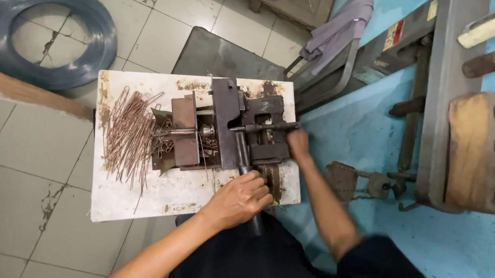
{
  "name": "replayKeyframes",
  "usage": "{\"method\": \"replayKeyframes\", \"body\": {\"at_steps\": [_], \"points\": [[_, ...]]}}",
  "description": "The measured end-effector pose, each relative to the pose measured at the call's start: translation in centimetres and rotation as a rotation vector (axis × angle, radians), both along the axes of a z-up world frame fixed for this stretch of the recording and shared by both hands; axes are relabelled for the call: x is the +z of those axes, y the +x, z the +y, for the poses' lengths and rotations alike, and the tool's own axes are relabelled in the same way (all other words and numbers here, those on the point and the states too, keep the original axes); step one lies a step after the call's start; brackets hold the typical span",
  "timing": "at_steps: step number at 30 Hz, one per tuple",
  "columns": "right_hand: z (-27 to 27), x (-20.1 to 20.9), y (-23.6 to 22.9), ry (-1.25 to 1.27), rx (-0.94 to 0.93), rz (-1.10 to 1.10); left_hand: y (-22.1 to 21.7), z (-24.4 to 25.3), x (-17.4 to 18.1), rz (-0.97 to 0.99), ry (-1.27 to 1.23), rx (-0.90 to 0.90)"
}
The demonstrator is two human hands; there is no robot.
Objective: Using a manual bending machine to shape straight copper wires into U-shaped components.
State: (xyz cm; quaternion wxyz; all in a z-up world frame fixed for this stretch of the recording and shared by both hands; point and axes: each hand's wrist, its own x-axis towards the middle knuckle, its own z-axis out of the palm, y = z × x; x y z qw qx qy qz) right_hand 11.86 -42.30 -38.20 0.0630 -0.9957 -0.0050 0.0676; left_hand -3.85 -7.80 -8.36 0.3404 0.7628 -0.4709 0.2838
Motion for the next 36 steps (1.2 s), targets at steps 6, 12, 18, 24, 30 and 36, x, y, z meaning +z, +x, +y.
{"method": "replayKeyframes", "body": {"at_steps": [6, 12, 18, 24, 30, 36], "points": [[5.1, 30.0, -15.8, -0.208, 0.145, 0.277, 0.5, 0.0, 1.0, -0.046, -0.052, -0.035], [6.4, 45.3, -10.3, -0.201, 0.25, -0.212, 0.4, -0.1, 0.8, -0.051, -0.056, -0.037], [6.3, 41.4, 7.2, -0.304, 0.347, -0.496, -0.3, 1.2, 2.9, 0.104, 0.196, -0.03], [7.0, 19.0, 15.7, -0.41, 0.406, -0.358, 0.1, 1.3, 4.9, 0.045, 0.124, -0.008], [-3.9, -4.2, -0.5, -0.493, 0.399, -0.362, 0.1, 1.1, 4.6, 0.014, 0.131, 0.04], [5.8, 33.2, -15.9, -0.1, 0.124, 0.375, -0.3, 0.7, 3.0, 0.055, 0.148, 0.021]]}}
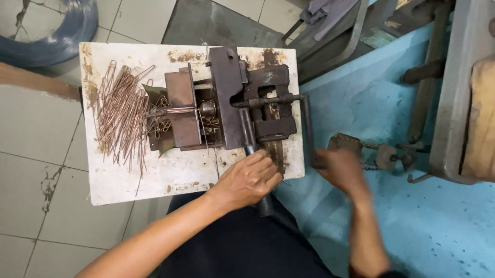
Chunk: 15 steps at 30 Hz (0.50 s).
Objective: Using a manual bending machine to shape straight copper wires into U-shaped components.
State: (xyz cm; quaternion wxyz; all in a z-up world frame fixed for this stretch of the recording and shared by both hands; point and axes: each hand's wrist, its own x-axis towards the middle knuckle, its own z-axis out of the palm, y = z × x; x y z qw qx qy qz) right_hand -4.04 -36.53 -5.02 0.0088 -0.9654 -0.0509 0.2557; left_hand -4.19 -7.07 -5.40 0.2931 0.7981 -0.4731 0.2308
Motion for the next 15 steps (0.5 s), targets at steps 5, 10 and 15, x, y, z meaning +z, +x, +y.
{"method": "replayKeyframes", "body": {"at_steps": [5, 10, 15], "points": [[1.0, 12.6, 3.8, -0.027, 0.134, -0.403, -0.2, -0.1, -1.0, 0.038, 0.011, -0.014], [-0.7, 8.4, 18.7, -0.224, 0.421, -1.015, 0.0, -0.2, -0.2, 0.029, -0.057, -0.009], [3.6, -4.0, 31.5, -0.061, 0.079, -0.612, 0.8, 0.2, 1.5, -0.014, -0.163, -0.033]]}}
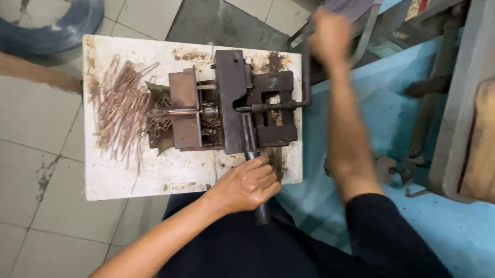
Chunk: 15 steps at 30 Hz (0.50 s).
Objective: Using a manual bending machine to shape straight copper wires into U-shaped components.
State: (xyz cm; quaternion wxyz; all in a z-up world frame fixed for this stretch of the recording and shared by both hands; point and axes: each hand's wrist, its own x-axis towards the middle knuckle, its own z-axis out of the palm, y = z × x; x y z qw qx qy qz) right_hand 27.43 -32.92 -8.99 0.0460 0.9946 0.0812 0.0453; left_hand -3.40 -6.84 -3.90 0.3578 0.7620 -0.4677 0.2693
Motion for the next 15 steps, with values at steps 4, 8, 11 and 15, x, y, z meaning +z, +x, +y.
{"method": "replayKeyframes", "body": {"at_steps": [4, 8, 11, 15], "points": [[-10.4, -24.9, -8.2, -0.206, 0.113, -0.054, 0.5, -1.3, -1.6, -0.065, -0.121, 0.047], [-10.6, -16.4, -26.3, -0.029, 0.101, 0.323, 0.0, -1.1, -1.2, -0.067, -0.147, 0.053], [-4.1, 0.9, -29.7, -0.025, 0.019, 0.551, 0.7, -1.4, -2.4, -0.09, -0.145, 0.028], [-2.4, 15.1, -30.0, -0.085, -0.048, 0.452, -0.2, -1.4, -2.8, -0.079, -0.122, 0.02]]}}
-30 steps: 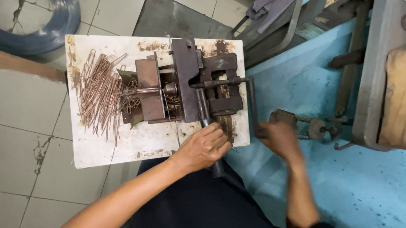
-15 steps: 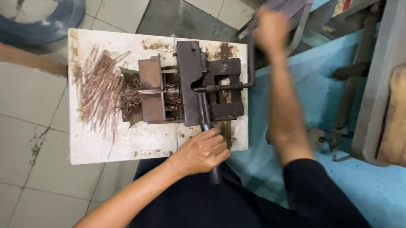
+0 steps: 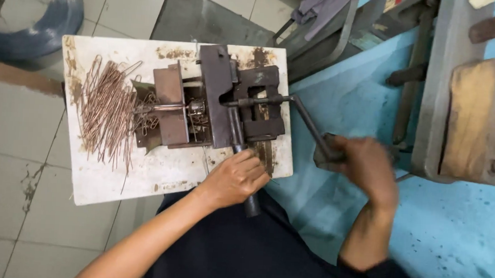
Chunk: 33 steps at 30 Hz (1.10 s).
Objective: Using a manual bending machine to shape straight copper wires into U-shaped components.
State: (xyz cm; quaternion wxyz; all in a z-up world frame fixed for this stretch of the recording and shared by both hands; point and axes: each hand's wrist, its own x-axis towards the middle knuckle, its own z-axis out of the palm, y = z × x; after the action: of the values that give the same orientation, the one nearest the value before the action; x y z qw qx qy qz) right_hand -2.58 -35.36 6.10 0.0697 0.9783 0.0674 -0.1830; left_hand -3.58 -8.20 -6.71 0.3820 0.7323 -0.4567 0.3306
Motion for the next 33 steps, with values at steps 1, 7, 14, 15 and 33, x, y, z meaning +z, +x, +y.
{"method": "replayKeyframes", "body": {"at_steps": [1, 7, 14, 15, 33], "points": [[-0.4, 0.3, 1.9, -0.001, -0.004, -0.009, 0.0, -0.3, -0.6, -0.009, -0.001, -0.004], [-3.7, -2.6, 17.1, -0.111, 0.088, -0.394, 0.0, -0.9, -2.3, -0.014, 0.023, 0.005], [-0.8, -19.1, 33.0, 0.031, 0.163, -0.502, 0.3, -0.6, -1.1, 0.01, 0.02, 0.018], [0.1, -22.7, 33.1, 0.064, 0.127, -0.464, 0.1, -0.4, -0.9, 0.003, 0.0, 0.002], [-1.2, 4.2, 6.7, -0.108, 0.121, 0.015, -0.2, 0.4, -0.1, 0.114, 0.208, -0.008]]}}
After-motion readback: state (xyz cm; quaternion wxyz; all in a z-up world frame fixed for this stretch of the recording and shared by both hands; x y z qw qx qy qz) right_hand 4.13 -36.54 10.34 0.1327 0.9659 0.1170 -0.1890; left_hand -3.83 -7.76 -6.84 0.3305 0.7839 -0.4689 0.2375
